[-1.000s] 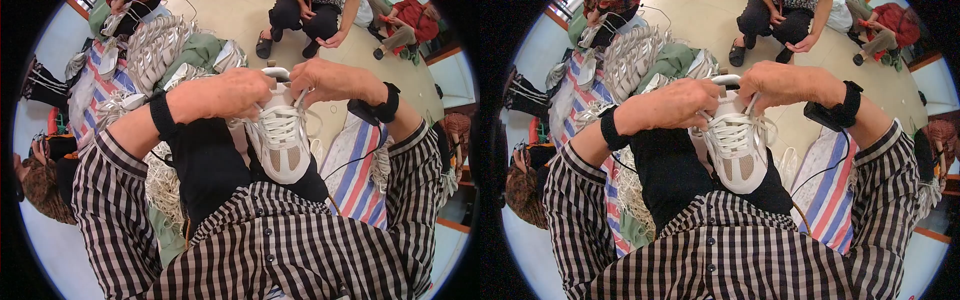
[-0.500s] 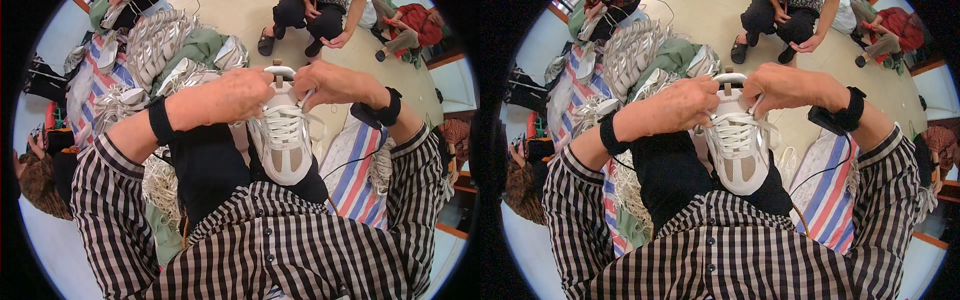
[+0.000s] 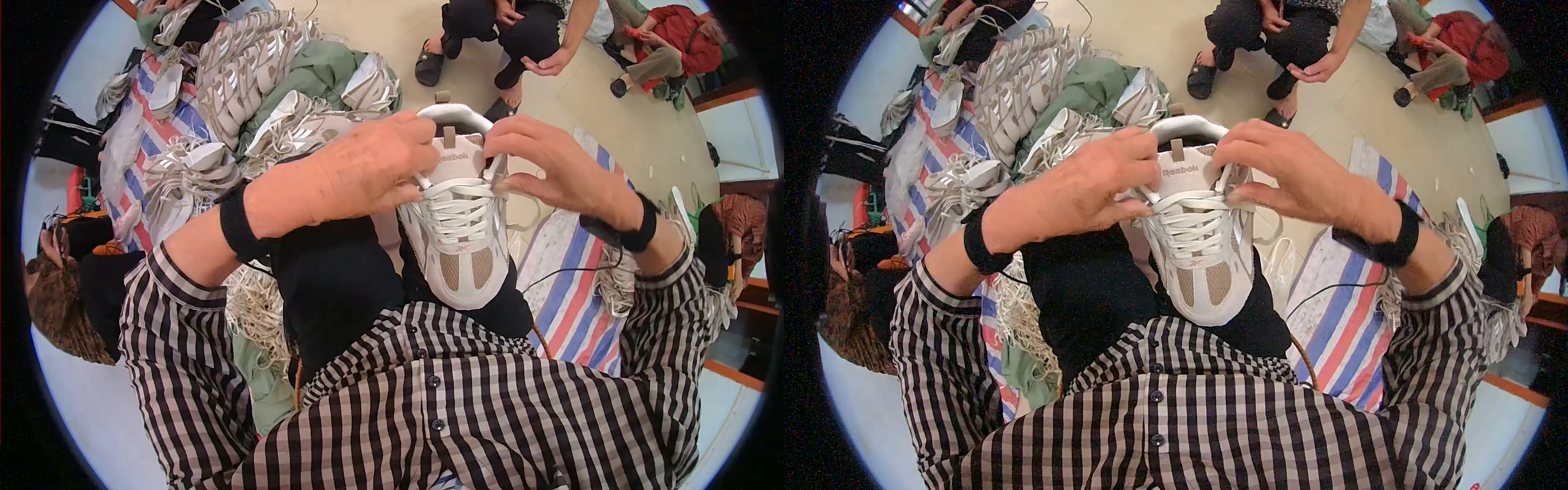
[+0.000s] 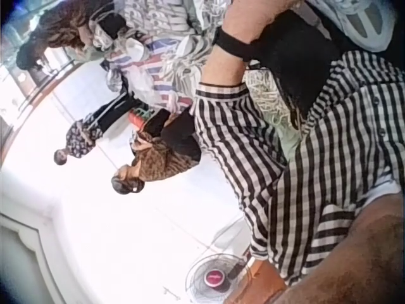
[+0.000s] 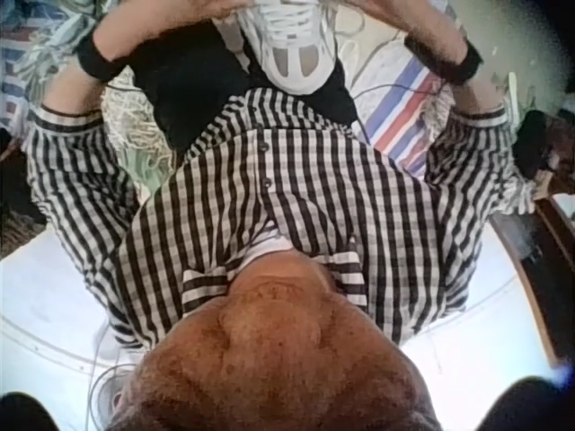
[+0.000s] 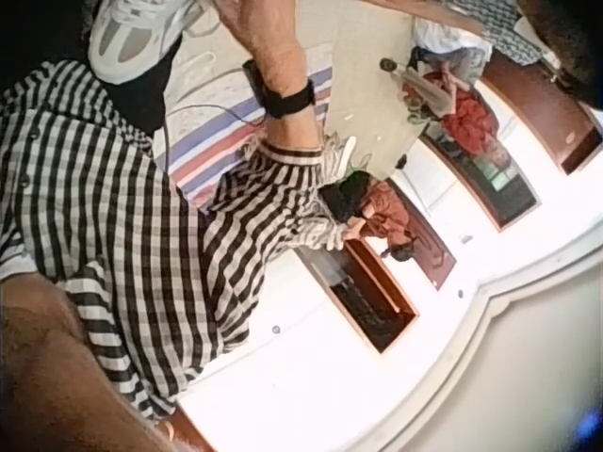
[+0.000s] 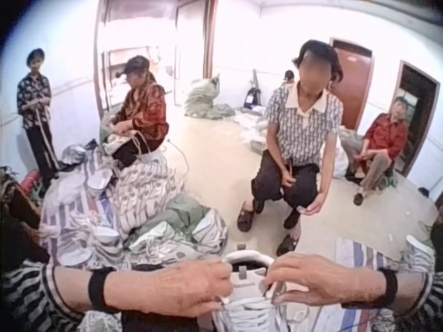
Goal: Lacing a new sneaker as part of shoe assembly.
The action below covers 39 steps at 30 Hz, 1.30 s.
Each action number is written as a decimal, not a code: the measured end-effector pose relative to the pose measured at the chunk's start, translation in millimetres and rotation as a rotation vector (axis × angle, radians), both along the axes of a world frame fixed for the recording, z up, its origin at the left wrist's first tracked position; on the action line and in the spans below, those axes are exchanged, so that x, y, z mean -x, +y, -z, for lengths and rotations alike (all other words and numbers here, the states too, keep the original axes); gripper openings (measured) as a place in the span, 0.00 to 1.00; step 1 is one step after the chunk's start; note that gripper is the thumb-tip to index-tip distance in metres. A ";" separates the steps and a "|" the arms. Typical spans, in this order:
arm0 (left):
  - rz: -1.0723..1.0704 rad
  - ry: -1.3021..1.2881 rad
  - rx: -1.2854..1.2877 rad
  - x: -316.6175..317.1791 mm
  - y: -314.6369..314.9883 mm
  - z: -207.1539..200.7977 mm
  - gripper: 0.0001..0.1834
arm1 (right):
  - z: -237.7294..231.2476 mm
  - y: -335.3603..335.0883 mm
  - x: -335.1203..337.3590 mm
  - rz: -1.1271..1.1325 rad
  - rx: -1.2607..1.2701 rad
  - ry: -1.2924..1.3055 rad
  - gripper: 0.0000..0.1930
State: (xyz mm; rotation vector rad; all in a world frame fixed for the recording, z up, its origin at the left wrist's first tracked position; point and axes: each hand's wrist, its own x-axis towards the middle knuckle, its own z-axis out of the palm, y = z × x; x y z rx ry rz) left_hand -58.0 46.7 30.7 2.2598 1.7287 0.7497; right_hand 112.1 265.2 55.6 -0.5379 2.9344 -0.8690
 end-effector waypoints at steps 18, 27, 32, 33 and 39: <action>-0.053 -0.132 -0.026 -16.0 -5.0 5.4 0.14 | 13.0 -22.0 -18.3 0.127 -0.152 0.276 0.11; -0.216 -0.156 -0.077 -31.4 -10.2 8.4 0.19 | 24.4 -27.4 -15.9 0.175 -0.097 0.378 0.08; -0.381 -0.101 -0.174 -38.5 -10.7 -3.0 0.19 | 16.3 -32.1 -6.8 0.210 -0.001 0.261 0.05; -0.338 -0.067 -0.148 -36.3 -7.1 -5.1 0.18 | 18.9 -33.1 -3.6 0.213 0.003 0.261 0.05; -0.140 -0.032 0.055 -23.4 -9.4 -1.1 0.12 | 23.8 -38.6 2.3 0.168 -0.101 0.274 0.06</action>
